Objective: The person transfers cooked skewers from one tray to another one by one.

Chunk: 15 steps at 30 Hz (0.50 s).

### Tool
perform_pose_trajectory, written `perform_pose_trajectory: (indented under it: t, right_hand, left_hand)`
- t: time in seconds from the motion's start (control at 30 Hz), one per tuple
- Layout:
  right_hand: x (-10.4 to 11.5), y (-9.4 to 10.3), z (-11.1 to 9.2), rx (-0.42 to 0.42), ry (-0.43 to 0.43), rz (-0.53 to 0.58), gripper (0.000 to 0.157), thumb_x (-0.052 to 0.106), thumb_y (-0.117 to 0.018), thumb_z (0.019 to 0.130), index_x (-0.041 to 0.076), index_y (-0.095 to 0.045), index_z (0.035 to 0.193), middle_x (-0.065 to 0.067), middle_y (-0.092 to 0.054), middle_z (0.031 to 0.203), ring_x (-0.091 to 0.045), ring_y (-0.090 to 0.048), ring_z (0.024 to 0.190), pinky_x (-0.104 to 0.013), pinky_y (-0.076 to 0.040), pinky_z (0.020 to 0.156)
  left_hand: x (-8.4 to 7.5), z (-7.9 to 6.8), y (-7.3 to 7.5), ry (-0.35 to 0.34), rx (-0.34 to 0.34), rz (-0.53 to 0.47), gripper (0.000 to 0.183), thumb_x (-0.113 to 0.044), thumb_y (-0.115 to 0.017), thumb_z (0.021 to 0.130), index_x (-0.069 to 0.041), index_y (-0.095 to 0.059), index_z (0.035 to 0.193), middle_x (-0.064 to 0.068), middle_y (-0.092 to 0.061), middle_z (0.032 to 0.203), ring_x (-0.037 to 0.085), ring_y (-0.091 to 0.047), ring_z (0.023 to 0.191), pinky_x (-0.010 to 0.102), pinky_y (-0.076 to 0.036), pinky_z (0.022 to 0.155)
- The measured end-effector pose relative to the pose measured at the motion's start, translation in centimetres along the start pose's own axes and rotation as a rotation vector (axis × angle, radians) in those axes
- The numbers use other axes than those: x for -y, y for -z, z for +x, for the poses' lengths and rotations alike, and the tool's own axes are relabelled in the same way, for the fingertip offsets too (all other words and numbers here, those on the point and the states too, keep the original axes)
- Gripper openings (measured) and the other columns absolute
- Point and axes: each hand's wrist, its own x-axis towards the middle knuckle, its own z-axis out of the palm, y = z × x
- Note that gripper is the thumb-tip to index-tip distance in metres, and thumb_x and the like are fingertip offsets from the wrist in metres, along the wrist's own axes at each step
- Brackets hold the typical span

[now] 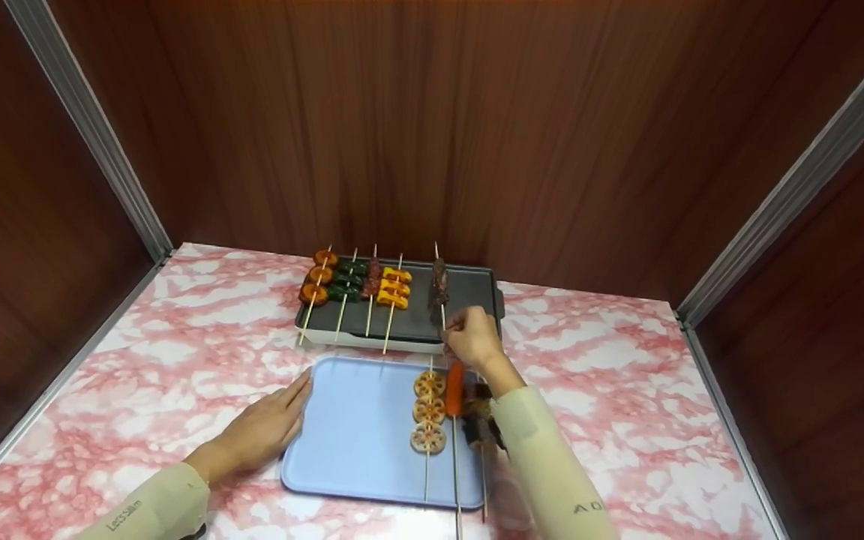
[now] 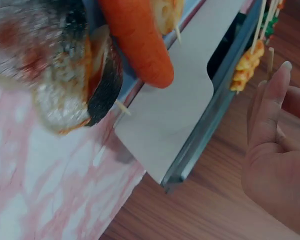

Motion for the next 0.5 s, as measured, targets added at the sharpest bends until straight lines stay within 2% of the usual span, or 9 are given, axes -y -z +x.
perform_pose_trajectory:
  t: [0.1,0.33,0.5]
  right_hand:
    - [0.1,0.6,-0.9,0.008,-0.008,0.016,0.009,-0.006,-0.060,0.087,-0.013,-0.063,0.090,-0.007,-0.062,0.067,-0.013,-0.063,0.058,-0.027,-0.056,0.054]
    - [-0.2,2.1,-3.2,0.020,0.009,0.029,0.009,-0.007,-0.061,0.090,-0.014,-0.062,0.094,-0.007,-0.060,0.070,-0.015,-0.065,0.060,-0.033,-0.062,0.059]
    - [-0.4,3.3,-4.7,0.004,0.018,0.051,0.011,-0.007,-0.061,0.090,-0.017,-0.062,0.096,-0.013,-0.064,0.072,-0.015,-0.064,0.060,-0.029,-0.061,0.057]
  left_hand:
    - [0.1,0.1,0.1,0.006,0.009,-0.005,0.059,-0.022,-0.045,0.106,0.010,-0.035,0.154,0.025,-0.028,0.164,0.039,-0.044,0.142,0.049,-0.041,0.114]
    - [0.0,0.0,0.1,0.008,0.003,-0.012,0.058,-0.021,-0.046,0.106,0.010,-0.035,0.154,0.024,-0.029,0.164,0.040,-0.045,0.141,0.050,-0.042,0.112]
    - [-0.1,0.0,0.0,-0.004,-0.012,0.004,0.058,-0.021,-0.047,0.105,0.010,-0.037,0.153,0.025,-0.032,0.162,0.038,-0.046,0.140,0.049,-0.043,0.111]
